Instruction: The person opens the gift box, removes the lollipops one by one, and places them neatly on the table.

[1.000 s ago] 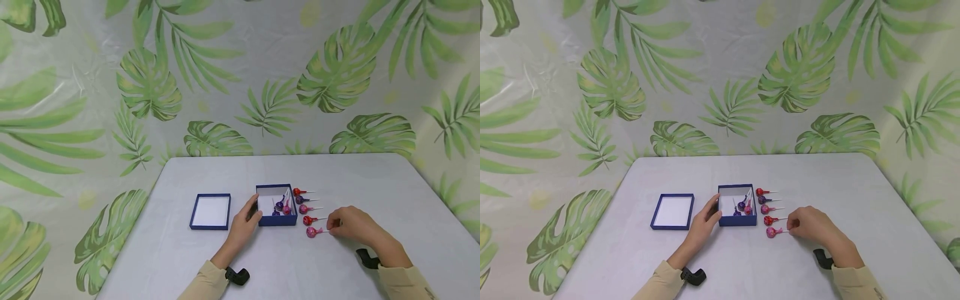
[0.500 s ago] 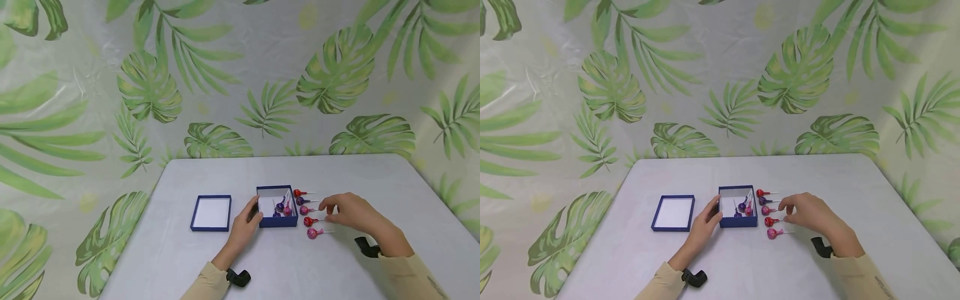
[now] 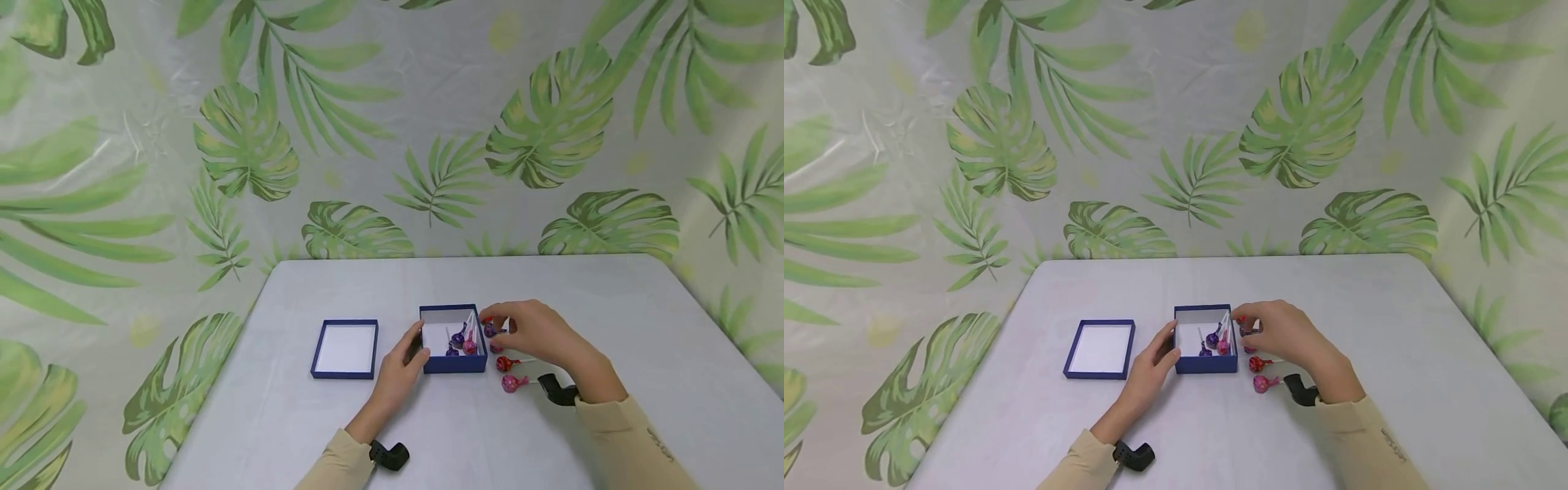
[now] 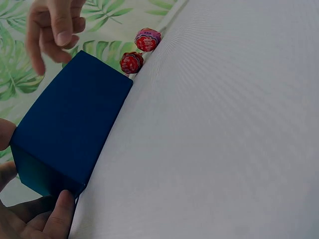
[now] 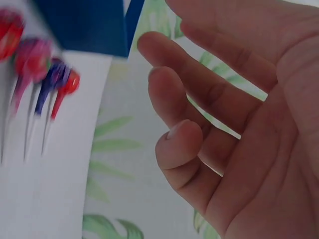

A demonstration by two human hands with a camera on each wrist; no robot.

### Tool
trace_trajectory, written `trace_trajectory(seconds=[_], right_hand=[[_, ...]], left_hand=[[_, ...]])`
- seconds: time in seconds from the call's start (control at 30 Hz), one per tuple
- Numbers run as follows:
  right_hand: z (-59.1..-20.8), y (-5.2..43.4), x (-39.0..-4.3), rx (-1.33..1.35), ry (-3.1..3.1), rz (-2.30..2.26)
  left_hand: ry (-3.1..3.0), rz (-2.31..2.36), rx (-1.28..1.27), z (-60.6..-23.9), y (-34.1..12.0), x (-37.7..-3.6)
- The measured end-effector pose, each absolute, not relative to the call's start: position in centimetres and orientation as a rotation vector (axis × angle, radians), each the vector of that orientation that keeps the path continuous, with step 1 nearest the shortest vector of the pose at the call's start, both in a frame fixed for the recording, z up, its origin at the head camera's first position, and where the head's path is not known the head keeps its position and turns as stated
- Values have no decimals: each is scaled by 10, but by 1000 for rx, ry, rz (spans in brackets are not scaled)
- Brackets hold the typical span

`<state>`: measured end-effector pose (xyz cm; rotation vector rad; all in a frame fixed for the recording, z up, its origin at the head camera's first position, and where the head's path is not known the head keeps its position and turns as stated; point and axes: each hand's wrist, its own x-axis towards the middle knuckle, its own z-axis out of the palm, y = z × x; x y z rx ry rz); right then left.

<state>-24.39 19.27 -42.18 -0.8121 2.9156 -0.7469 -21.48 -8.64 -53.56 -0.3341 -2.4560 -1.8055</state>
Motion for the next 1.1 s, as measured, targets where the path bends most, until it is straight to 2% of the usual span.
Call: trace_trajectory(seconds=[0.63, 1.1], right_hand=[[-447, 133, -254, -859, 2937, -838], [-456, 122, -252, -899, 3025, -746]], left_hand=[[-2463, -1804, -376, -537, -91, -213], [-2482, -1784, -363, -531, -90, -212]])
